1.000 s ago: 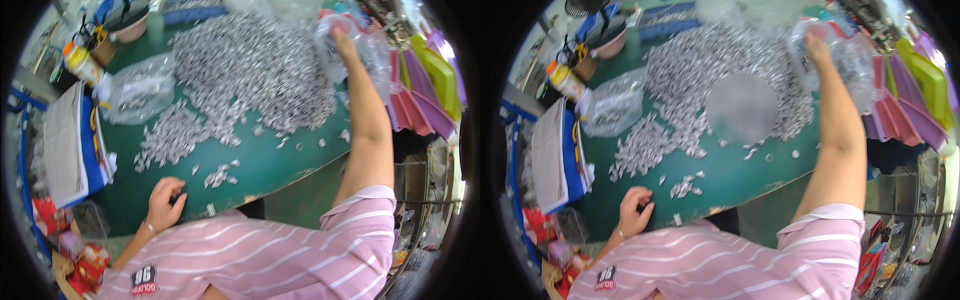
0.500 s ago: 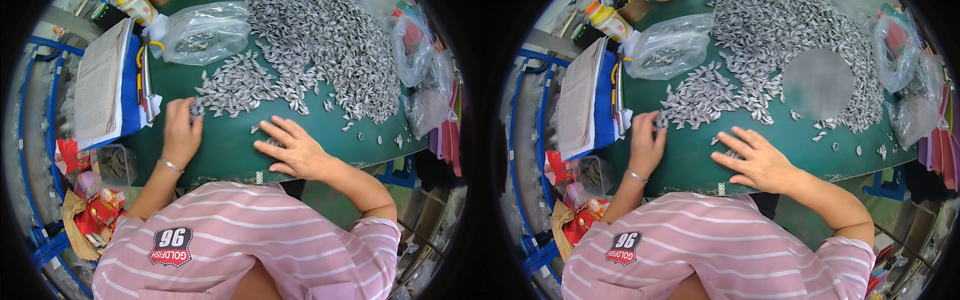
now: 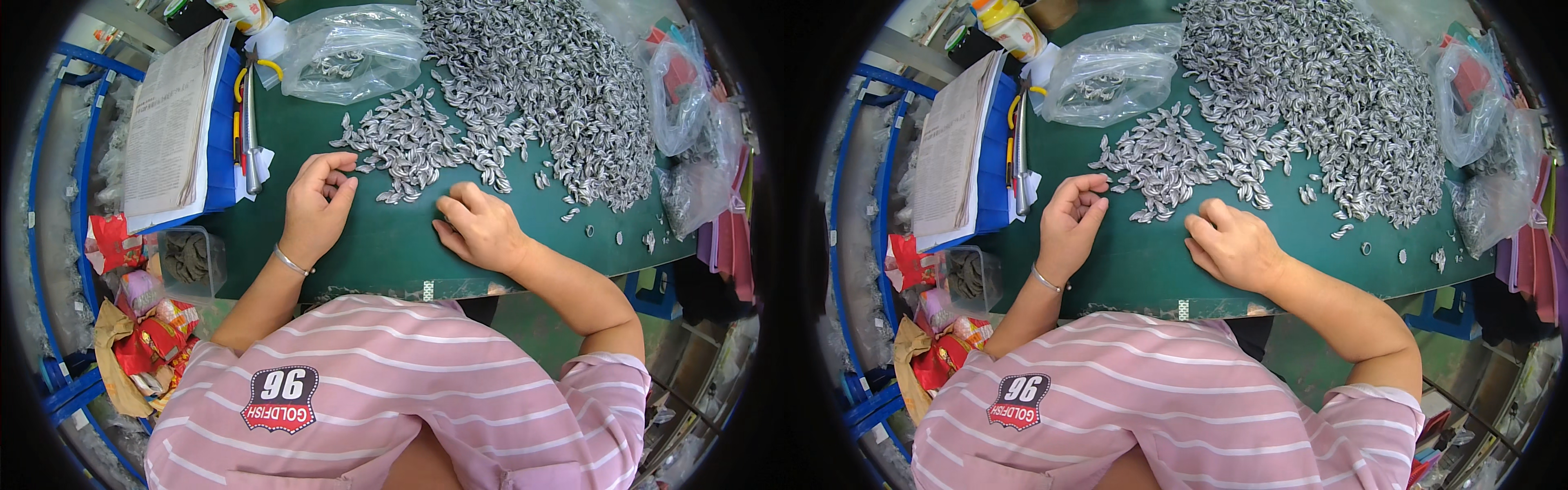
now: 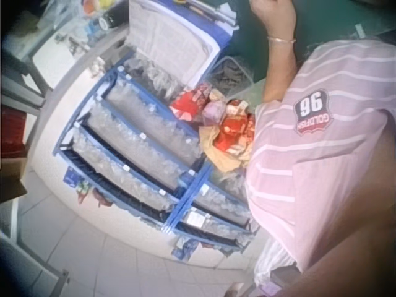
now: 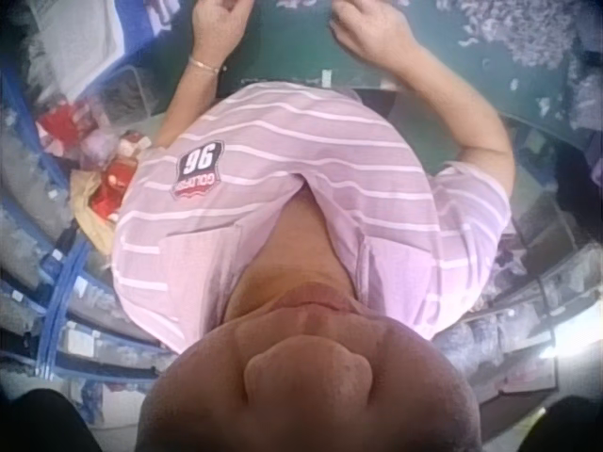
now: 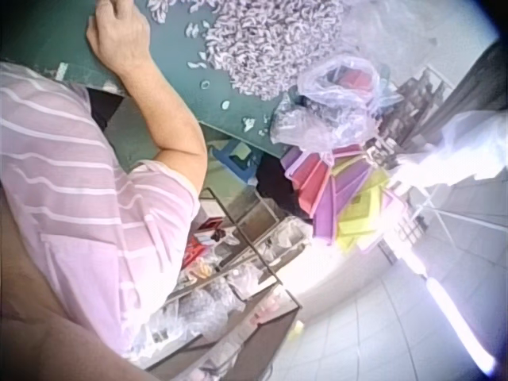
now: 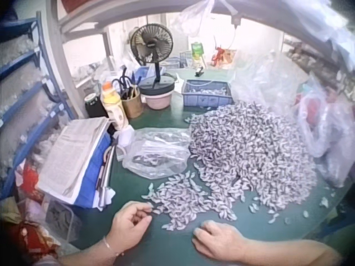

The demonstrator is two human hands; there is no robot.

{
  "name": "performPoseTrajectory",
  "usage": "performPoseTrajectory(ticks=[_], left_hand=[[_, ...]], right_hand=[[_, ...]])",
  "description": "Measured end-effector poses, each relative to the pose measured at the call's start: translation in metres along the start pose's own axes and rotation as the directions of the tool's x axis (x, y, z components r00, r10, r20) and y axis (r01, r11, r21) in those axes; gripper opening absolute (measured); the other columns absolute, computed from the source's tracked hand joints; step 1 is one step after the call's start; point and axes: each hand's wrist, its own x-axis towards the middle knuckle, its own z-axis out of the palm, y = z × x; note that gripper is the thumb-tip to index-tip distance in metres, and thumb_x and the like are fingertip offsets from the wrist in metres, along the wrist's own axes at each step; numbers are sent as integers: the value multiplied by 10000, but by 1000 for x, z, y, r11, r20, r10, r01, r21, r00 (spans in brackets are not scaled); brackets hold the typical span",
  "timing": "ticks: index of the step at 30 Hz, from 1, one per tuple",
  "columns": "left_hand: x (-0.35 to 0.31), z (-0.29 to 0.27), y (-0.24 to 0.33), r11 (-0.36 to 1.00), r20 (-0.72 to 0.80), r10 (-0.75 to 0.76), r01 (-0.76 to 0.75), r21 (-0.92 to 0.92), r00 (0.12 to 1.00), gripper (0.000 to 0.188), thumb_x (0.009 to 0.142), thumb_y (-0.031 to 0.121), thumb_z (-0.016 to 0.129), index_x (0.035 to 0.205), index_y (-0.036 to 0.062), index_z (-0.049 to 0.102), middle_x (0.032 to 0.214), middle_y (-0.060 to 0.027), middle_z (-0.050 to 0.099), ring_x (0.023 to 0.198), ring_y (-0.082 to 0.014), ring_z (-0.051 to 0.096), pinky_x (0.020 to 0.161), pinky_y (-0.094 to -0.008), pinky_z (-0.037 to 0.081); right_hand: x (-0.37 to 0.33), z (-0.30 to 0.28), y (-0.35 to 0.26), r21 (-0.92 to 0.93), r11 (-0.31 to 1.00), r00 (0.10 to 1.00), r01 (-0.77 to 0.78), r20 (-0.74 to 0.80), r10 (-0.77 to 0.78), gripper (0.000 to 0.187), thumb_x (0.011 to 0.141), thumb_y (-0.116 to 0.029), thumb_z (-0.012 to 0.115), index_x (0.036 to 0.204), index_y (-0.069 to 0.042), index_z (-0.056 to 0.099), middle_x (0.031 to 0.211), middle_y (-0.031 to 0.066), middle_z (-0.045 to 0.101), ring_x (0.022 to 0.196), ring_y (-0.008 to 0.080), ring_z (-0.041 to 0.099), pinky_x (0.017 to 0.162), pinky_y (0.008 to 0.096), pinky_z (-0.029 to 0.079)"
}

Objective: The person sorts small grey pointed objects from a large pile on a green table by hand, handling them one at a time and organizing them into smaller groups.

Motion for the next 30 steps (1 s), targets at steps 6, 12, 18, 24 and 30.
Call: performPoseTrajectory(ticks=[6, 12, 18, 24, 30], left_hand=[[-3, 3, 10, 993, -11, 96, -95, 63, 995, 229, 849, -56, 658, 1069, 3, 678, 1052, -62, 633, 758, -92, 609, 632, -209, 491], [-2, -7, 16, 982, 43, 103, -108, 157, 994, 193, 884, -40, 650, 1071, -1, 675, 1091, -57, 610, 842, -94, 597, 717, -204, 495], [-2, -2, 5, 981, -16, 159, -156, 111, 987, 160, 856, -48, 663, 1001, 15, 690, 1005, -50, 628, 752, -89, 580, 634, -207, 463], [-9, -14, 5, 985, -42, 127, -121, 122, 991, 155, 867, -67, 640, 1007, -9, 671, 1035, -54, 622, 777, -85, 574, 661, -205, 470], [-19, -12, -11, 992, -23, 93, -91, 84, 995, 144, 871, -60, 639, 999, -5, 673, 1029, -57, 626, 778, -89, 576, 657, -203, 468]], right_hand=[[-3, -3, 9, -94, 976, 981, 195, 45, -191, 309, 780, -149, 765, 675, -97, 479, 685, 39, 458, 570, 189, 552, 485, 325, 454], [-3, -5, 14, -136, 960, 968, 243, -30, -250, 300, 778, -153, 771, 672, -110, 493, 621, 8, 430, 501, 165, 528, 445, 316, 435], [3, -17, 23, -60, 998, 999, 3, -32, -5, 140, 806, -139, 760, 771, -67, 645, 678, 67, 594, 585, 234, 637, 536, 349, 523], [39, -164, 146, 8, 739, 500, -674, -730, 465, 162, 868, -193, 739, 901, -35, 749, 754, 82, 724, 674, 138, 670, 639, 298, 530], [-29, -297, 309, -153, 481, 431, -863, -720, 544, 444, 971, -401, 560, 1075, 7, 700, 1015, 212, 713, 970, 328, 689, 861, 427, 512]])
